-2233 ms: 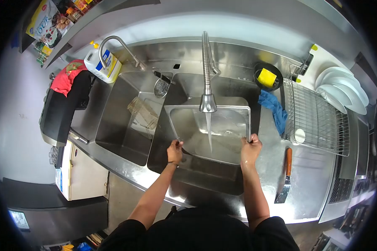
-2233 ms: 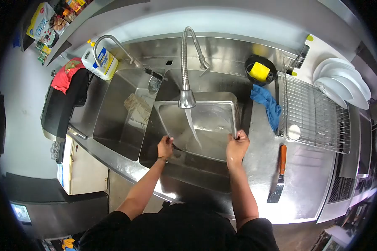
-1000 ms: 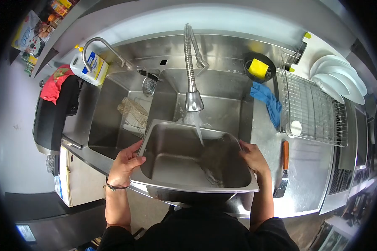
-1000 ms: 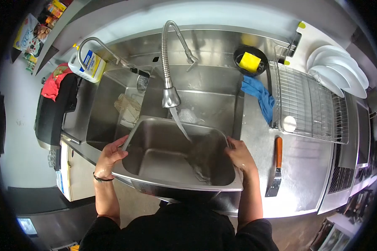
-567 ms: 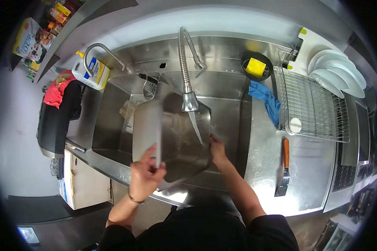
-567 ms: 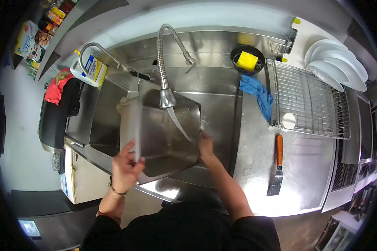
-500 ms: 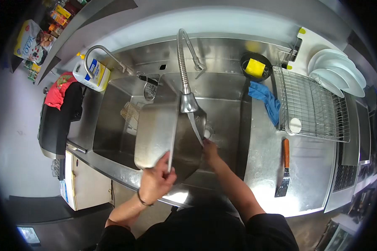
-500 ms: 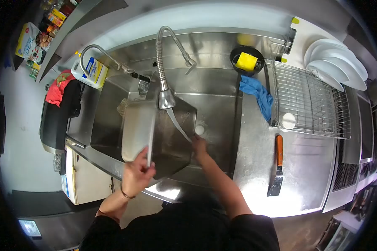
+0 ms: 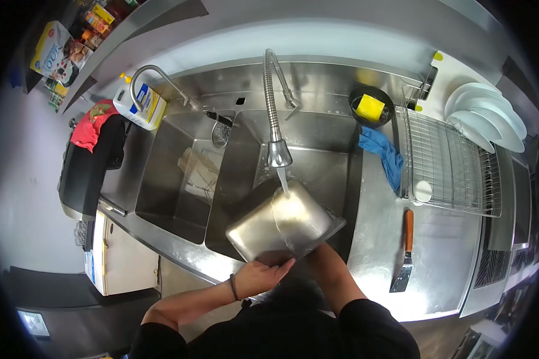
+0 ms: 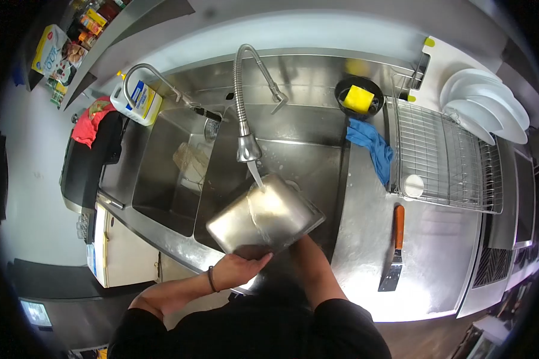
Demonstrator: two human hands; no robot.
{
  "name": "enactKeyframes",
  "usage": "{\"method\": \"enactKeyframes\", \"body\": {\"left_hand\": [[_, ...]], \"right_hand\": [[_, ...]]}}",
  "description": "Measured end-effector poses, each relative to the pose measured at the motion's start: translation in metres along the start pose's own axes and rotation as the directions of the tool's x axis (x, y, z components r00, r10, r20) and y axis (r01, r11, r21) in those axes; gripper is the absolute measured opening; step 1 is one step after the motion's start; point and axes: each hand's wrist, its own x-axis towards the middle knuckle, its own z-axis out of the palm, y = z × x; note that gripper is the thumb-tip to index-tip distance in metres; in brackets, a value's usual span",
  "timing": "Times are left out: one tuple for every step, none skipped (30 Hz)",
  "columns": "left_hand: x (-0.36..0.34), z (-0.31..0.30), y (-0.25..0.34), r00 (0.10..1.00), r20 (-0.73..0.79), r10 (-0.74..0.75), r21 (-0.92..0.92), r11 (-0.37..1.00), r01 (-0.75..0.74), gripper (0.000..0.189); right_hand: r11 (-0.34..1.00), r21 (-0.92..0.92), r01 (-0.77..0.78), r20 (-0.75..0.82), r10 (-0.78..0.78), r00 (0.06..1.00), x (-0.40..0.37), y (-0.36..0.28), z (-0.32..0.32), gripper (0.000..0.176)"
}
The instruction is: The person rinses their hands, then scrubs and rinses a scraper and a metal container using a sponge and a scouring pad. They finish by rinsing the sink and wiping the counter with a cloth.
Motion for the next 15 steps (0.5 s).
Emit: {"method": "enactKeyframes", "body": {"left_hand": [[0.0,0.009,-0.001,0.996,-0.045,0.071,0.073,0.995,-0.068,0.047],[0.003,0.004,0.001,0.996,-0.052,0.067,0.075,0.995,-0.063,0.047],[0.006,-0.004,0.006,0.993,0.022,0.117,0.131,0.984,-0.119,0.047],[0.009,-0.009,0.01,0.982,0.1,0.161,0.182,0.967,-0.177,0.047],[0.01,-0.003,0.011,0.977,0.051,0.208,0.195,0.957,-0.214,0.046],[0.01,0.003,0.01,0.978,0.048,0.205,0.196,0.958,-0.21,0.046],[0.009,0.008,0.01,0.973,0.049,0.226,0.16,0.96,-0.231,0.047],[0.011,0.006,0.01,0.967,0.051,0.248,0.125,0.959,-0.253,0.049],[0.013,0.003,0.008,0.967,0.051,0.248,0.127,0.959,-0.252,0.049],[0.014,0.0,0.005,0.975,0.033,0.219,0.115,0.968,-0.222,0.047],[0.017,-0.008,0.001,0.981,0.016,0.191,0.103,0.976,-0.192,0.046],[0.021,-0.014,-0.004,0.981,0.016,0.192,0.104,0.976,-0.192,0.046],[0.024,-0.022,-0.011,0.988,-0.054,0.145,0.121,0.983,-0.138,0.043],[0.026,-0.028,-0.019,0.987,-0.125,0.1,0.132,0.988,-0.083,0.041],[0.025,-0.025,-0.033,0.972,-0.231,0.037,-0.129,0.989,-0.068,0.04]], "right_hand": [[0.999,-0.027,0.021,-0.037,-0.022,0.999,-0.012,-0.009,-0.002,0.035],[0.997,-0.057,0.045,-0.072,-0.05,0.996,-0.025,-0.019,-0.004,0.035],[0.995,-0.077,0.064,-0.101,-0.071,0.992,-0.034,-0.027,-0.005,0.035],[0.99,-0.111,0.086,-0.13,-0.1,0.986,-0.047,-0.036,-0.008,0.035],[0.985,-0.136,0.106,-0.157,-0.127,0.979,-0.056,-0.044,-0.01,0.034],[0.98,-0.16,0.117,-0.177,-0.145,0.973,-0.062,-0.048,-0.01,0.034],[0.973,-0.188,0.137,-0.195,-0.173,0.965,-0.068,-0.055,-0.011,0.034],[0.966,-0.211,0.148,-0.209,-0.193,0.959,-0.072,-0.058,-0.01,0.034],[0.96,-0.234,0.157,-0.222,-0.21,0.952,-0.072,-0.059,-0.009,0.034],[0.952,-0.26,0.164,-0.233,-0.226,0.946,-0.071,-0.056,-0.009,0.034],[0.944,-0.285,0.168,-0.246,-0.242,0.939,-0.065,-0.055,-0.008,0.034],[0.936,-0.311,0.167,-0.257,-0.251,0.933,-0.055,-0.048,-0.007,0.033],[0.929,-0.333,0.164,-0.266,-0.26,0.928,-0.045,-0.043,-0.007,0.033],[0.919,-0.361,0.155,-0.279,-0.265,0.923,-0.031,-0.034,-0.011,0.033],[0.911,-0.387,0.14,-0.293,-0.266,0.918,-0.019,-0.025,-0.015,0.033]]}}
